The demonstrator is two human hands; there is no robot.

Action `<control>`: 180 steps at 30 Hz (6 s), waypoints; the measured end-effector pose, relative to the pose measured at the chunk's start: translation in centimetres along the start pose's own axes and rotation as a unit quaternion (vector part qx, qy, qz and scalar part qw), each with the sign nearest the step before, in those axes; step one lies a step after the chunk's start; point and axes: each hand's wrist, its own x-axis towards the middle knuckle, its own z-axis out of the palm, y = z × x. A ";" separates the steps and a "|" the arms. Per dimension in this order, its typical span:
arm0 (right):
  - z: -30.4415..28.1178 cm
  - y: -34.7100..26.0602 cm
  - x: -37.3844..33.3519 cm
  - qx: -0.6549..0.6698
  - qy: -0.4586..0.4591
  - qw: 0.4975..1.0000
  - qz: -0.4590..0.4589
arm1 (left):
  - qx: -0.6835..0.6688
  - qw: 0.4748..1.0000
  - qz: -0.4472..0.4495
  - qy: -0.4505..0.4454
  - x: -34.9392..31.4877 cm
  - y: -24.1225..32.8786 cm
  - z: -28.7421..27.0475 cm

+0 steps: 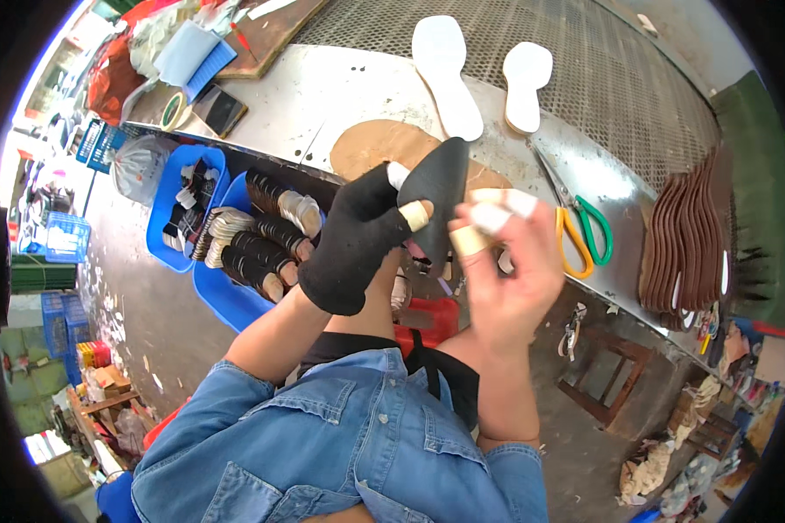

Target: Applying adhesive and attaching soles to sandals in a factory setting.

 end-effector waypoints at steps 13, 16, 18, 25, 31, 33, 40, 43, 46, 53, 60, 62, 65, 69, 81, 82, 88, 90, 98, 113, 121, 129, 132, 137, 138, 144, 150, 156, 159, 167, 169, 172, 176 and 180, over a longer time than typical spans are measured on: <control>-2.1 -0.6 -3.9 0.244 -0.018 0.964 0.106 | 0.049 0.993 0.044 -0.100 -3.0 -0.1 1.6; -1.9 -1.9 -4.2 0.278 -0.033 0.947 0.157 | 0.074 0.992 0.054 -0.091 -3.6 -0.5 0.7; -1.9 -1.9 -4.4 0.227 -0.048 0.952 0.202 | 0.102 0.988 0.070 -0.089 -3.8 -1.0 -0.4; -7.2 6.7 -2.9 0.390 0.223 0.844 0.291 | -0.026 0.996 0.090 0.012 -3.0 -1.6 -10.4; -14.9 11.4 -3.9 0.379 0.333 0.806 0.309 | -0.228 0.969 0.073 0.055 -1.5 3.7 -16.6; -16.7 11.4 -4.6 0.368 0.327 0.817 0.302 | -0.192 0.974 0.060 -0.104 0.6 5.0 -15.4; -17.8 6.5 -4.6 0.300 0.336 0.866 0.219 | 0.081 0.994 0.064 0.039 17.0 1.9 -22.8; -16.7 4.5 -4.1 0.312 0.319 0.867 0.221 | 0.219 0.975 0.036 0.030 22.6 0.5 -33.2; -16.4 4.1 -3.8 0.248 0.333 0.881 0.226 | 0.358 0.919 0.031 0.162 23.9 -0.9 -32.6; -12.0 1.8 -1.4 0.242 0.275 0.910 0.194 | 0.567 0.731 0.324 0.196 16.8 3.3 -19.3; 2.0 -1.4 2.0 -0.025 -0.045 0.997 -0.052 | 0.295 0.933 0.202 -0.047 1.3 -2.1 -3.1; 3.9 -1.2 3.7 -0.003 -0.066 0.985 -0.159 | 0.066 0.994 0.037 0.080 1.5 -3.3 -4.1; 4.7 5.2 7.4 -0.028 0.026 0.998 0.043 | -0.131 0.984 0.002 0.118 0.1 -0.2 -5.5; 9.7 13.5 11.7 -0.273 -0.020 0.958 -0.083 | -0.099 0.986 -0.109 0.078 -1.3 -0.1 -6.9; -1.7 8.8 6.6 0.321 -0.053 0.924 0.201 | -0.232 0.956 -0.158 0.079 -1.2 1.6 -2.8; -2.8 7.6 5.5 0.351 -0.010 0.914 0.206 | -0.232 0.961 -0.134 0.069 -1.2 0.6 -3.2; -7.9 5.7 -2.6 0.440 -0.058 0.881 0.165 | -0.217 0.965 -0.132 0.064 -1.3 -1.0 -0.3; -5.4 4.4 -3.7 0.401 -0.079 0.887 0.213 | -0.230 0.963 -0.125 0.060 -1.6 -1.4 0.0; -5.4 2.7 -4.3 0.355 0.051 0.918 0.170 | -0.166 0.980 -0.106 -0.010 -1.5 0.2 -1.7; -0.7 -1.0 -6.7 0.321 0.010 0.928 0.189 | -0.180 0.983 -0.034 -0.009 -3.0 -0.2 -0.5; -0.9 -0.9 -6.8 0.323 0.006 0.924 0.204 | -0.241 0.968 -0.010 -0.062 -2.6 -1.7 -1.3; -0.7 -0.6 -6.9 0.339 -0.005 0.916 0.214 | -0.176 0.980 -0.020 -0.096 -2.5 -1.6 -1.5; -0.9 -0.6 -6.9 0.333 -0.007 0.915 0.227 | -0.258 0.956 -0.042 -0.134 -2.3 -1.4 -1.8; -0.9 -0.3 -6.6 0.330 -0.009 0.916 0.229 | -0.297 0.953 -0.051 -0.033 -3.3 0.7 0.0; -0.8 -0.4 -6.5 0.334 -0.008 0.914 0.229 | -0.203 0.978 -0.001 -0.039 -3.3 0.6 0.0; -0.8 -1.6 -6.6 0.434 0.059 0.864 0.249 | -0.236 0.967 -0.095 0.025 -1.8 0.7 -0.6; -1.3 -0.4 -6.9 0.315 0.005 0.925 0.214 | -0.174 0.980 -0.044 0.082 -2.5 0.1 -1.0; -1.0 -0.8 -6.9 0.320 0.010 0.927 0.197 | -0.225 0.970 -0.048 0.074 -2.8 0.6 -0.5; -0.6 -1.0 -6.9 0.315 0.016 0.926 0.205 | -0.169 0.984 -0.015 0.056 -3.4 0.8 -0.2; -1.0 -0.2 -6.3 0.326 -0.077 0.914 0.230 | -0.096 0.995 0.012 0.036 -2.8 2.6 -0.8; -0.2 2.9 -8.3 0.310 -0.138 0.918 0.206 | -0.111 0.992 0.052 0.042 -2.0 3.5 -0.6; -0.2 2.0 -9.0 0.303 -0.073 0.917 0.251 | -0.088 0.995 0.026 0.043 0.6 3.0 -1.5; -1.0 -1.0 -5.8 0.297 0.014 0.914 0.277 | 0.010 0.992 0.078 -0.098 -0.2 0.0 -2.1; -0.6 -0.3 -5.2 0.360 0.003 0.889 0.282 | -0.060 0.994 0.007 -0.091 -1.6 -2.7 -1.4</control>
